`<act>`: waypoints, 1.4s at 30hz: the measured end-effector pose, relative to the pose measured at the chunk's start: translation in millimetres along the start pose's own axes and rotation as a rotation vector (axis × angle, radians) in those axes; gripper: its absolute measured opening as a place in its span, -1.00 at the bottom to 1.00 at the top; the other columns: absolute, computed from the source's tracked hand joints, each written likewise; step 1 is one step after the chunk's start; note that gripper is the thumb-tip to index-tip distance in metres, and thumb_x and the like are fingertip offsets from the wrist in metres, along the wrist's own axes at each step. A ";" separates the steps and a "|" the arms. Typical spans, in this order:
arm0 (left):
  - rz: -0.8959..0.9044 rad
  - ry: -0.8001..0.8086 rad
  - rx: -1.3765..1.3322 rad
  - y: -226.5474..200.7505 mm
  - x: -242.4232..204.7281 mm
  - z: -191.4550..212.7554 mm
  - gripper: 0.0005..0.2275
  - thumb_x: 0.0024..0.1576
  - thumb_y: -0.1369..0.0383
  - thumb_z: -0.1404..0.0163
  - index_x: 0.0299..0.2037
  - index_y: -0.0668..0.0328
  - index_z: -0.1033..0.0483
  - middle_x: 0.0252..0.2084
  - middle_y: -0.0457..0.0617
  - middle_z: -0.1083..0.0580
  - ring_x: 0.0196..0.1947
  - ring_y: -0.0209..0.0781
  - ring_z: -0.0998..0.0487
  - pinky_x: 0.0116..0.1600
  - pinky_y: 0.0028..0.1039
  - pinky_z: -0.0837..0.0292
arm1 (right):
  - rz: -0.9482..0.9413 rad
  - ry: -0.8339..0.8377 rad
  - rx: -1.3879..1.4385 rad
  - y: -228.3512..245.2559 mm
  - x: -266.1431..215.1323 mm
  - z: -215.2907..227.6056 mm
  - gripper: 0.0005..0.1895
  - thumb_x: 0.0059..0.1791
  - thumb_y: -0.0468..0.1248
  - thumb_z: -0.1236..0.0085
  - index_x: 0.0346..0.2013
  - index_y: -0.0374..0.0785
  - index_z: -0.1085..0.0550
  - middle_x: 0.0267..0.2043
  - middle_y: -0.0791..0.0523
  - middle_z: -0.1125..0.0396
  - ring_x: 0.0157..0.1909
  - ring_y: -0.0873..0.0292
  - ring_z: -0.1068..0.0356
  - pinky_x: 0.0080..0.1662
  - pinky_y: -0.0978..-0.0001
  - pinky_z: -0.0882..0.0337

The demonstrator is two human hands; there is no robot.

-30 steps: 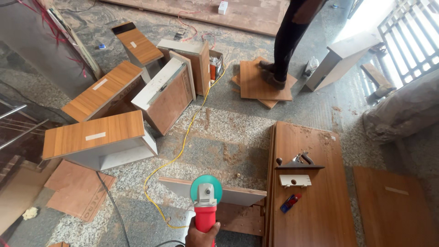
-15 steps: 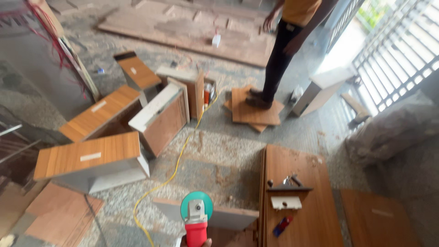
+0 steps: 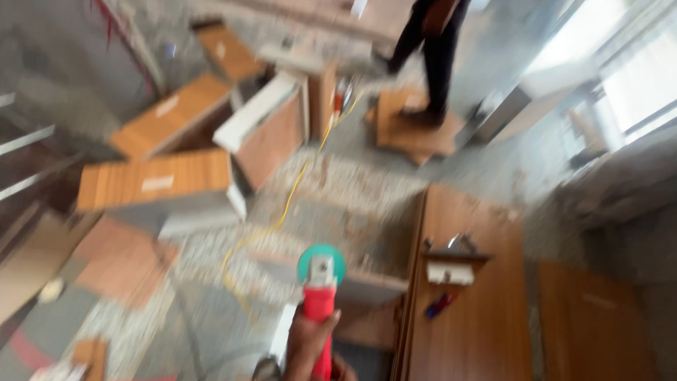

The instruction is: The person sands the edge of a wooden board using an angle grinder and then replaces the sanding disc.

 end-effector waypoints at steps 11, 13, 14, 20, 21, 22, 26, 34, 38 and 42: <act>-0.017 0.074 0.139 -25.2 -40.8 17.5 -0.41 -0.14 0.08 -0.32 0.06 0.15 -0.45 -0.18 0.24 -0.61 -0.13 0.25 -0.64 -0.09 -0.08 -0.56 | -0.002 0.009 0.151 -6.7 -49.2 -31.6 -0.53 -0.08 -0.33 -0.25 0.12 -0.27 -0.42 -0.09 0.11 -0.47 -0.13 0.24 -0.45 -0.08 0.35 -0.46; -0.015 0.139 0.153 -23.5 -46.5 4.5 -0.44 -0.14 0.06 -0.31 0.03 0.14 -0.48 -0.19 0.22 -0.62 -0.15 0.23 -0.66 -0.10 -0.10 -0.58 | 0.003 -0.033 0.209 -11.4 -58.6 -24.2 -0.54 -0.08 -0.34 -0.25 0.11 -0.27 -0.41 -0.10 0.12 -0.46 -0.13 0.23 -0.45 -0.09 0.33 -0.46; -0.021 0.155 0.162 -24.8 -42.2 2.9 -0.45 -0.14 0.06 -0.30 0.01 0.14 -0.49 -0.20 0.20 -0.63 -0.16 0.22 -0.67 -0.11 -0.11 -0.59 | 0.033 -0.029 0.254 -9.6 -55.9 -24.9 -0.54 -0.08 -0.34 -0.24 0.11 -0.29 -0.40 -0.11 0.12 -0.45 -0.13 0.22 -0.46 -0.10 0.32 -0.46; -0.024 0.164 0.167 -23.1 -24.0 -3.4 -0.44 -0.16 0.06 -0.30 0.01 0.14 -0.47 -0.22 0.23 -0.62 -0.19 0.23 -0.66 -0.13 -0.08 -0.59 | -0.021 -0.061 0.351 -12.9 -41.9 -22.3 -0.44 -0.07 -0.36 -0.24 0.22 -0.23 -0.34 -0.09 0.14 -0.40 -0.16 0.23 -0.39 -0.10 0.30 -0.44; -0.021 0.179 0.180 -22.2 -19.3 -5.9 -0.44 -0.15 0.06 -0.30 0.01 0.15 -0.46 -0.23 0.23 -0.61 -0.20 0.23 -0.66 -0.14 -0.08 -0.60 | -0.039 -0.056 0.365 -9.8 -37.7 -24.3 -0.42 -0.07 -0.35 -0.24 0.25 -0.20 -0.32 -0.08 0.15 -0.39 -0.15 0.24 -0.39 -0.09 0.31 -0.44; -0.018 0.196 0.192 -21.0 -16.2 -9.6 -0.43 -0.15 0.06 -0.29 0.02 0.15 -0.46 -0.23 0.23 -0.61 -0.21 0.23 -0.66 -0.14 -0.08 -0.60 | -0.051 -0.054 0.316 -6.0 -34.9 -25.4 -0.39 -0.09 -0.36 -0.24 0.24 -0.21 -0.29 -0.07 0.13 -0.40 -0.13 0.21 -0.41 -0.09 0.29 -0.45; -0.049 0.234 0.253 -20.2 -2.9 -19.8 -0.40 -0.14 0.07 -0.30 0.05 0.18 -0.43 -0.24 0.24 -0.60 -0.23 0.27 -0.65 -0.15 -0.04 -0.58 | -0.021 -0.098 0.108 10.5 -22.7 -35.0 -0.29 -0.17 -0.37 -0.29 0.23 -0.18 -0.22 -0.01 0.12 -0.39 -0.06 0.21 -0.42 -0.04 0.28 -0.47; -0.019 0.255 0.273 -4.9 27.6 -25.1 -0.40 -0.13 0.06 -0.29 0.06 0.20 -0.41 -0.24 0.24 -0.61 -0.23 0.23 -0.66 -0.15 -0.06 -0.60 | 0.032 -0.349 -0.078 14.8 5.6 -36.7 -0.41 -0.11 -0.22 -0.27 0.16 -0.22 -0.27 -0.04 0.11 -0.36 -0.04 0.23 -0.33 -0.03 0.27 -0.41; -0.001 0.233 0.208 2.7 40.1 -8.3 -0.41 -0.12 0.05 -0.28 0.06 0.19 -0.42 -0.23 0.20 -0.62 -0.24 0.16 -0.69 -0.14 -0.14 -0.63 | 0.071 -0.339 -0.144 20.1 15.6 -52.3 -0.39 -0.12 -0.19 -0.29 0.15 -0.26 -0.29 -0.02 0.09 -0.37 0.00 0.21 -0.35 0.01 0.28 -0.41; -0.023 0.165 0.184 4.7 52.3 18.0 -0.41 -0.11 0.07 -0.29 0.07 0.21 -0.43 -0.20 0.21 -0.62 -0.22 0.15 -0.68 -0.16 -0.15 -0.62 | 0.081 -0.274 -0.101 21.2 26.8 -75.6 -0.25 -0.20 -0.20 -0.34 0.21 -0.20 -0.23 0.04 0.12 -0.37 0.05 0.23 -0.35 0.09 0.32 -0.38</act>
Point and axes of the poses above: each hand's wrist, its own x-axis towards the middle knuckle, its own z-axis out of the back of the hand, y = z × x, the point moved 10 cm from there along x, towards the middle knuckle
